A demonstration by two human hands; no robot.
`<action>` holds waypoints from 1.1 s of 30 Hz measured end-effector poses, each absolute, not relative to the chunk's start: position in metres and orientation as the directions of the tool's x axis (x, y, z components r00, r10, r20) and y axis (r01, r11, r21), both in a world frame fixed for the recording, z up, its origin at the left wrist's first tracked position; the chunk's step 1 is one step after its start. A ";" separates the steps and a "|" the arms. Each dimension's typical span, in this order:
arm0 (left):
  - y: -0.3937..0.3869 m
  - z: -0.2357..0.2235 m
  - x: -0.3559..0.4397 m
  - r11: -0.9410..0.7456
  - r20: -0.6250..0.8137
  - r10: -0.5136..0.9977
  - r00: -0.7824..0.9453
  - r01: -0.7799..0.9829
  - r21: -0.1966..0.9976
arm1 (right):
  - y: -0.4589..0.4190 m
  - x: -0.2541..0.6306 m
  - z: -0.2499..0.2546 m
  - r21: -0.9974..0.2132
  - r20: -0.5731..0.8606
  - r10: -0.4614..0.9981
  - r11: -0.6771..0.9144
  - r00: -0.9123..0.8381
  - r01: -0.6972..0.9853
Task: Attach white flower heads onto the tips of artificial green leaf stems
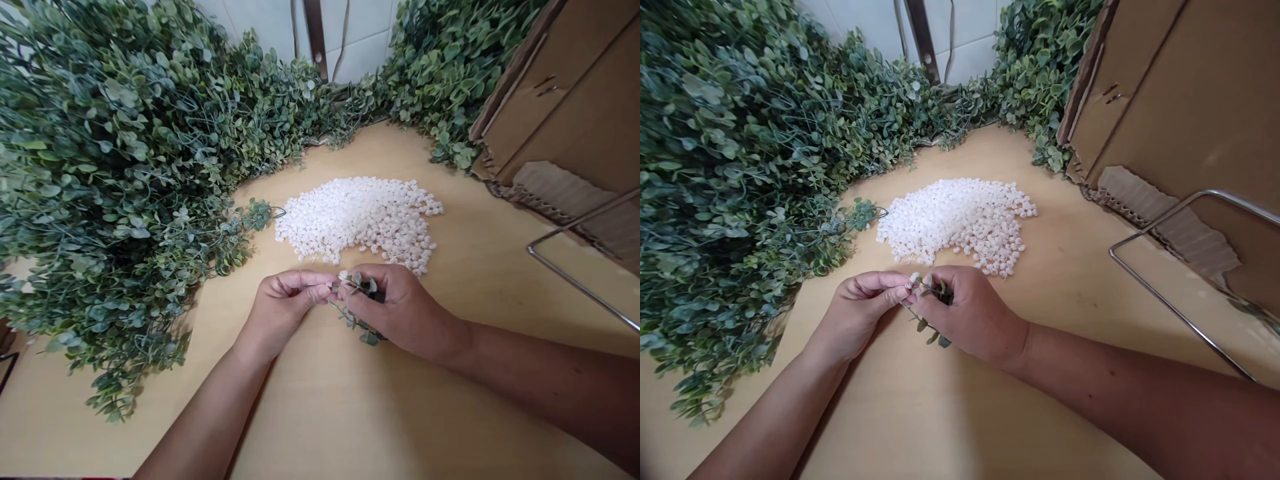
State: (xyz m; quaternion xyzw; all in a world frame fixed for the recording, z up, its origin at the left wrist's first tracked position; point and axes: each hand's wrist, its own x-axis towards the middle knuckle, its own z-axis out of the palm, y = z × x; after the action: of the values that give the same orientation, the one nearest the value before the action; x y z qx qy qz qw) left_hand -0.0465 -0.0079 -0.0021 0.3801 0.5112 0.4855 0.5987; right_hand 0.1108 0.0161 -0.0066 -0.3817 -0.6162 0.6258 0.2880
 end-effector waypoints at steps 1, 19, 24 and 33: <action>-0.008 -0.002 -0.046 0.239 -0.244 0.970 -0.002 -0.196 0.951 | 0.016 0.111 -0.007 -0.991 -0.118 0.832 -0.067 -0.541 0.112; -0.005 0.001 -0.041 0.258 -0.264 0.964 -0.029 -0.144 0.956 | 0.020 0.111 -0.008 -0.989 -0.076 0.844 0.002 -0.531 0.145; -0.010 0.009 -0.054 0.196 -0.202 0.973 -0.107 -0.062 0.979 | 0.022 0.112 -0.007 -0.989 -0.104 0.837 -0.029 -0.537 0.146; -0.028 0.025 -0.047 0.079 -0.093 0.995 0.044 0.261 0.962 | 0.020 0.114 -0.008 -0.995 -0.090 0.853 -0.051 -0.513 0.089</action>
State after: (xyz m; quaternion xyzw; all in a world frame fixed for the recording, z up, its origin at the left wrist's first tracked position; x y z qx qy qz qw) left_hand -0.0470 -0.0281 0.0251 0.5526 0.5683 0.3940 0.4653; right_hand 0.1138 0.0199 -0.0082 -0.3831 -0.6147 0.6155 0.3107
